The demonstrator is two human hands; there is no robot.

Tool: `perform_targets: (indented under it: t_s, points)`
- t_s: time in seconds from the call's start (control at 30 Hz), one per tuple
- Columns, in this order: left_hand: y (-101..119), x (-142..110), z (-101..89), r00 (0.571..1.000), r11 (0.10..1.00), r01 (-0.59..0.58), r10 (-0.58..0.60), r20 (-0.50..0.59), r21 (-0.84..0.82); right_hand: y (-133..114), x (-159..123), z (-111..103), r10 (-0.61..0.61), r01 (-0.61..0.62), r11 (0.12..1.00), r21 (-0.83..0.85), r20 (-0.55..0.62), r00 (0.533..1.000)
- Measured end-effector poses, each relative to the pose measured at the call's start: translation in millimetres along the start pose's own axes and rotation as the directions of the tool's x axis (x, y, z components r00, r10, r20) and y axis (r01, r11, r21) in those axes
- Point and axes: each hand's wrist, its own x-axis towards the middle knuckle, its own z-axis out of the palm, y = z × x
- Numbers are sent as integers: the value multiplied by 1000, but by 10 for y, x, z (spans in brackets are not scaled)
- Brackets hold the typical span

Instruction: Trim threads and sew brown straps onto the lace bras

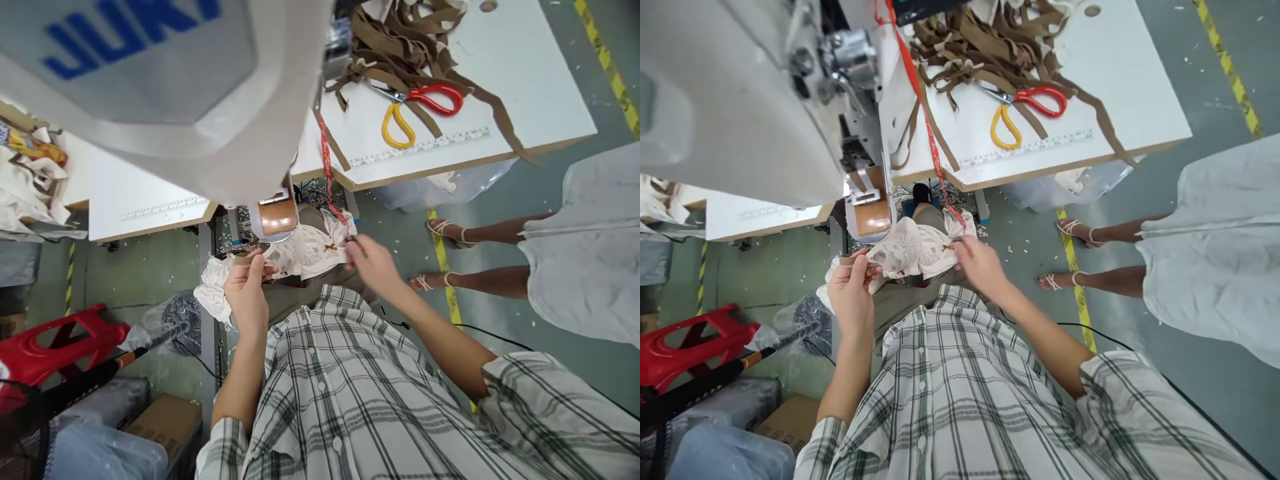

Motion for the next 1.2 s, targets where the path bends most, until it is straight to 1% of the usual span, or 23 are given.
perform_targets:
  t_s: [0.03, 0.07, 0.1, 0.13, 0.17, 0.23, 0.33, 0.43, 0.53, 0.73, 0.93, 1.03, 1.1, 1.2]
  points:
    - [-1, -17, 36, 1000, 999, -20, 20, -1, 25, -234, -86, 118, -91, 94, 995, -15, 152, 984]
    - [-1, -36, 71, 999, 998, -37, 37, 0, 48, -461, -150, 223, -152, 153, 988, 16, 248, 957]
    - [0, -56, 102, 999, 996, -54, 54, 0, 68, -664, -192, 316, -188, 181, 982, 53, 303, 934]
    - [1, -76, 128, 997, 994, -73, 73, -1, 84, -831, -214, 395, -212, 201, 977, 65, 324, 922]
    - [2, -93, 149, 995, 991, -94, 95, -4, 96, -955, -221, 460, -231, 224, 973, 59, 316, 920]
    - [4, -117, 174, 990, 984, -139, 142, -17, 114, -1081, -209, 554, -262, 266, 964, 20, 276, 925]
    - [5, -125, 184, 980, 973, -192, 198, -35, 126, -1084, -180, 613, -287, 295, 956, 7, 252, 924]
    - [5, -117, 186, 975, 969, -214, 219, -33, 128, -1063, -168, 603, -262, 259, 965, 50, 282, 923]
    - [4, -111, 188, 976, 966, -212, 218, -25, 149, -1082, -158, 577, -234, 224, 972, 70, 312, 921]
    - [-7, -118, 191, 980, 965, -184, 194, -37, 186, -1112, -139, 551, -213, 198, 977, 78, 333, 919]
    - [-52, -118, 176, 974, 951, -214, 224, -21, 225, -1110, -123, 526, -195, 188, 981, 53, 332, 923]
    - [-74, -106, 162, 976, 948, -208, 217, -11, 240, -1101, -122, 514, -155, 123, 986, 109, 354, 923]
    - [-78, -105, 159, 979, 947, -199, 205, 3, 251, -1088, -131, 509, -128, 51, 978, 202, 390, 912]
    - [-72, -127, 168, 976, 941, -218, 218, 27, 258, -1059, -159, 501, -106, -69, 927, 368, 435, 894]
